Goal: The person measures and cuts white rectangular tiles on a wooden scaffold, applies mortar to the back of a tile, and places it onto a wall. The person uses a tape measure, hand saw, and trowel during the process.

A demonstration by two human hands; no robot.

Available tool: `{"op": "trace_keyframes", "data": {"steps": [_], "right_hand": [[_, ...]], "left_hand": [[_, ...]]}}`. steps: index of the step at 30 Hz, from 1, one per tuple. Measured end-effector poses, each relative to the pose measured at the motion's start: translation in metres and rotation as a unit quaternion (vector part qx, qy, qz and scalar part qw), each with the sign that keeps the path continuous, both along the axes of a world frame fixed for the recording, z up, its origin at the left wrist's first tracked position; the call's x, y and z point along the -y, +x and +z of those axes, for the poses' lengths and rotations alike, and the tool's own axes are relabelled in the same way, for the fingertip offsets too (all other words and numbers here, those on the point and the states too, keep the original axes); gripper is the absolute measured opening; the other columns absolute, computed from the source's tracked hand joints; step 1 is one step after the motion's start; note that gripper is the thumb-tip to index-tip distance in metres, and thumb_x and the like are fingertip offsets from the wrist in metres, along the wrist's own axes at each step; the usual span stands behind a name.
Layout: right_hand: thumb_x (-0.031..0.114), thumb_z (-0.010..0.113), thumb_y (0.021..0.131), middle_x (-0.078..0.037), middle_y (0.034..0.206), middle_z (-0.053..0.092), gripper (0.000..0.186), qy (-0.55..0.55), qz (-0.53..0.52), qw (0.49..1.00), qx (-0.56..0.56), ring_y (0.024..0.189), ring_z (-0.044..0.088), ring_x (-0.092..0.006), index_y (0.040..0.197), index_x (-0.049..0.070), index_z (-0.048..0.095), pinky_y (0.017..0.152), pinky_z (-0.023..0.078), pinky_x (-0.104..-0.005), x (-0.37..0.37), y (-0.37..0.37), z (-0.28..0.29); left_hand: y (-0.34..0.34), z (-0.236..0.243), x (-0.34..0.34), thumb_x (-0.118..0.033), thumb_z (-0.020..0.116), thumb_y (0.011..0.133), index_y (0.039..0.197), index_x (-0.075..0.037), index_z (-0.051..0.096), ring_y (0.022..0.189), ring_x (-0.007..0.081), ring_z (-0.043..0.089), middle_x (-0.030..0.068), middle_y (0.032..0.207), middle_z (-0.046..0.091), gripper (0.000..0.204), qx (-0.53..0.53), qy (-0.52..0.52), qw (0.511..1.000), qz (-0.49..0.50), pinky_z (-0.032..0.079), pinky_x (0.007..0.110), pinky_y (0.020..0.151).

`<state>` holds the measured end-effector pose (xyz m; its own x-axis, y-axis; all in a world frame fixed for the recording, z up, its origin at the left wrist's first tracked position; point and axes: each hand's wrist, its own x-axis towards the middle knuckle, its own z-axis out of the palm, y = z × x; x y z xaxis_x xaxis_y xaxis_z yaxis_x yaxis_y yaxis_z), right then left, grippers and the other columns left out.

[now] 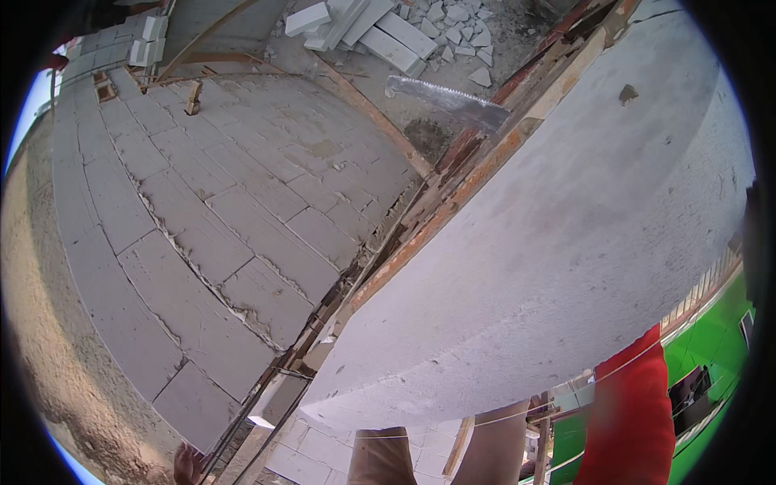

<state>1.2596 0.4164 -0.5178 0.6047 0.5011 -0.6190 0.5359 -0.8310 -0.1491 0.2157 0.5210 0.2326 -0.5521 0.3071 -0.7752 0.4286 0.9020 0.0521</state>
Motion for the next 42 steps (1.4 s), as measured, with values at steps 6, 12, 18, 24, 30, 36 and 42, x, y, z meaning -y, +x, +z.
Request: {"op": "trace_keyframes", "data": {"steps": [6,12,18,24,30,36,42], "right_hand": [[0.027,0.073,0.084,-0.018,0.119,0.070,0.051,-0.047,0.020,0.998,0.035,0.114,0.065,-0.0342,0.129,0.003,0.066,0.100,0.053,-0.0454,0.055,0.036,0.001],[0.024,0.074,0.082,-0.014,0.114,0.070,0.048,-0.055,0.053,0.997,0.027,0.108,0.065,-0.0295,0.125,0.003,0.067,0.096,0.052,-0.0420,0.093,0.027,0.042],[0.020,0.075,0.079,-0.011,0.109,0.069,0.045,-0.018,0.068,0.991,-0.113,0.102,0.065,-0.0248,0.120,0.003,0.069,0.091,0.052,-0.0385,0.140,-0.049,0.117],[0.007,0.067,0.064,-0.005,0.104,0.065,0.058,0.019,-0.138,0.807,-0.574,0.095,0.063,-0.0162,0.122,0.002,0.067,0.082,0.050,-0.0297,0.113,-0.241,0.285],[0.006,0.060,0.063,-0.012,0.121,0.062,0.093,-0.074,-0.193,0.642,-0.738,0.109,0.068,-0.0245,0.155,-0.005,0.044,0.105,0.057,-0.0480,0.101,-0.402,0.432],[0.030,0.077,0.094,-0.006,0.106,0.065,0.058,-0.128,0.042,0.665,-0.735,0.092,0.065,-0.0149,0.139,-0.002,0.059,0.088,0.056,-0.0347,0.063,-0.550,0.530],[0.038,0.077,0.094,-0.009,0.094,0.070,0.048,-0.113,0.307,0.738,-0.590,0.085,0.064,-0.0180,0.120,-0.002,0.067,0.078,0.054,-0.0384,0.075,-0.657,0.580]], "left_hand": [[0.031,0.015,0.013,-0.045,0.070,0.104,0.148,-0.013,0.051,0.124,0.0339,0.066,0.0110,0.138,0.066,0.058,0.005,0.040,0.999,0.017,0.053,0.057,0.103],[0.058,0.017,0.014,-0.042,0.071,0.104,0.146,-0.015,0.053,0.125,0.0318,0.066,0.0108,0.136,0.068,0.054,0.008,0.024,0.999,0.019,0.053,0.055,0.101],[0.027,0.005,-0.003,-0.039,0.069,0.106,0.155,-0.014,0.043,0.115,0.0264,0.071,0.0101,0.134,0.069,0.060,0.033,0.006,0.999,0.004,0.060,0.045,0.096],[0.036,0.006,-0.013,-0.035,0.063,0.110,0.162,-0.006,0.036,0.116,0.0286,0.074,0.0167,0.136,0.068,0.066,0.052,-0.037,0.997,-0.040,0.061,0.047,0.101],[0.029,0.001,-0.026,-0.044,0.064,0.108,0.147,0.009,0.050,0.112,0.0321,0.076,0.0238,0.125,0.072,0.067,0.133,-0.041,0.981,-0.133,0.066,0.043,0.095],[0.032,0.012,-0.013,-0.049,0.070,0.104,0.136,0.009,0.060,0.100,0.0255,0.077,0.0212,0.116,0.074,0.067,0.061,0.109,0.982,-0.141,0.065,0.035,0.088],[-0.008,0.021,0.165,-0.042,0.070,0.106,0.094,-0.002,0.072,0.065,0.0132,0.066,0.0044,0.077,0.068,0.042,-0.170,0.529,0.810,0.186,0.054,0.028,0.067]]}}
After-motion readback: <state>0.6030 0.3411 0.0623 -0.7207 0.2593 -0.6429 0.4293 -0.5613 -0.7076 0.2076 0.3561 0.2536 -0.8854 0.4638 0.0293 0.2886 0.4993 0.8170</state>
